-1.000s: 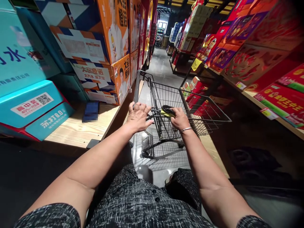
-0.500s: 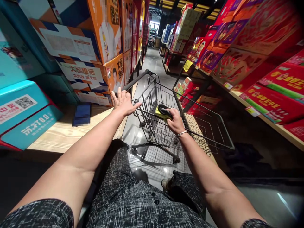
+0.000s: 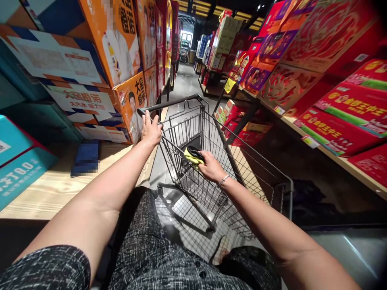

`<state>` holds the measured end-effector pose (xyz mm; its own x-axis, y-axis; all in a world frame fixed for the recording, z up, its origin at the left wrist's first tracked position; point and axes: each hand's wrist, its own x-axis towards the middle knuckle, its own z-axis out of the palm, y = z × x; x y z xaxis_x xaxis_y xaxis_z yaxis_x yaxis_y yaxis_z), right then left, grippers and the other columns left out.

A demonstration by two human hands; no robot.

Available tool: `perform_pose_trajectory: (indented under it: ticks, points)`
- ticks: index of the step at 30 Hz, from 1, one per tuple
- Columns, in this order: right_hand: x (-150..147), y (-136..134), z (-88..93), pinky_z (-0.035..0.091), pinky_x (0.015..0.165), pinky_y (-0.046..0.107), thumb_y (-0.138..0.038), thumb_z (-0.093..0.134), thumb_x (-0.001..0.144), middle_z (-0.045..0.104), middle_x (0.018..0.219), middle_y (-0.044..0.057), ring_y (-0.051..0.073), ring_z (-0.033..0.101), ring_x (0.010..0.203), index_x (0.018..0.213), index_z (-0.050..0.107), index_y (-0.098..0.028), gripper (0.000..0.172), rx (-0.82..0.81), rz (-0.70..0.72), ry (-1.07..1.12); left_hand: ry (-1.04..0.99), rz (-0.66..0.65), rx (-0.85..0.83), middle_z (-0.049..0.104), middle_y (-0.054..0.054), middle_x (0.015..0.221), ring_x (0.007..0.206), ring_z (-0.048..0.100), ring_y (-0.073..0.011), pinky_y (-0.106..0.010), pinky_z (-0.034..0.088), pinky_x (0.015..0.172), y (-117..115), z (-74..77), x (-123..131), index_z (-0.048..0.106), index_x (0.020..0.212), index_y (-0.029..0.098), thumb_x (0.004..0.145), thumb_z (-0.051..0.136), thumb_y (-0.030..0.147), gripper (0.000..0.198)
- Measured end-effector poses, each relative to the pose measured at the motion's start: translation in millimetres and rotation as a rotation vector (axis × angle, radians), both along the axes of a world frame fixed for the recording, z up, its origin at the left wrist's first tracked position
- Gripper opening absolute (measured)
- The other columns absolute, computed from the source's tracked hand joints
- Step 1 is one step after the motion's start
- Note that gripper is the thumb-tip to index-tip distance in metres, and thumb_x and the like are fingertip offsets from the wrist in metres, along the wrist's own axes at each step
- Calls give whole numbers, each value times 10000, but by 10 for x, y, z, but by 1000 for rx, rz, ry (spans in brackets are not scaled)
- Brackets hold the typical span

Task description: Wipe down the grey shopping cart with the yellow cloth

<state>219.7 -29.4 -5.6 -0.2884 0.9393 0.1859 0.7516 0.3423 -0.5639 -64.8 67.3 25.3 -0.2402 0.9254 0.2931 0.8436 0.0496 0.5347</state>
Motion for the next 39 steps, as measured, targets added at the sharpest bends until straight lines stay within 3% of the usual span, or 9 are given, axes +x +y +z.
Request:
perform_pose_trajectory:
  ticks: [6,13,20,22,26,30,33,36,39]
  points:
    - [72,334,-109,503,1060,363,-47,551,735,625,1132,40,190,619,1111,1209,659,-255,529,-57,157,91,-16,-32,-58,-103,-198,1745,1624,13,-340,-509,202,1295,158,-21,230,168,1663,131,841,713,319,1004]
    - [261,1044,-539,496,1080,439,13,560,719,607,1300,67,231,590,1149,1302,671,-267,656,-11,15,-86,-62,-103,-116,-131,-213,1735,1598,-142,-377,-598,105,1283,1,-337,683,9,1669,154,777,762,386,1191]
    - [-378,2021,-159,435,1122,515,-108,537,899,471,1537,37,321,440,1308,1391,629,-349,555,400,-14,-94,123,-142,-194,-85,-177,1749,1615,-110,-346,-620,79,1281,73,-322,654,58,1675,163,838,664,410,1062]
    - [-536,2182,-182,417,1129,522,-163,521,944,470,1534,21,320,421,1321,1365,642,-361,481,435,-24,-90,177,-174,-225,-47,-169,1754,1621,-87,-335,-621,80,1282,91,-288,634,88,1675,160,866,631,443,1015]
    - [-597,2113,-658,411,1107,494,-168,479,974,510,1500,4,294,437,1284,1224,709,-334,378,339,34,-143,251,-220,-259,27,-160,1756,1627,-42,-337,-634,110,1278,101,-269,614,154,1669,137,915,557,489,924]
    - [-325,1614,-1337,429,1056,475,-144,502,967,567,1453,-4,262,459,1234,1073,739,-308,307,131,211,-173,243,-233,-196,110,-167,1752,1627,-4,-350,-598,171,1285,135,-349,583,243,1652,153,898,579,435,872]
    - [-48,1245,-1700,467,952,392,-84,612,882,669,1288,-1,217,516,1098,899,749,-270,231,58,273,-161,223,-262,-143,154,-167,1746,1624,-11,-359,-556,147,1306,183,-422,555,279,1640,145,870,611,402,878]
    - [140,1161,-1813,474,881,342,-31,638,835,700,1162,11,189,532,1004,817,750,-244,242,55,268,-183,236,-281,-150,152,-195,1740,1620,-36,-374,-535,114,1317,222,-452,535,287,1631,93,859,617,387,890]
    - [216,1448,-1611,472,920,361,-24,613,853,674,1237,13,200,521,1054,910,774,-269,298,100,242,-206,250,-292,-164,159,-211,1734,1616,-41,-393,-556,134,1311,241,-452,523,295,1624,81,850,625,378,892]
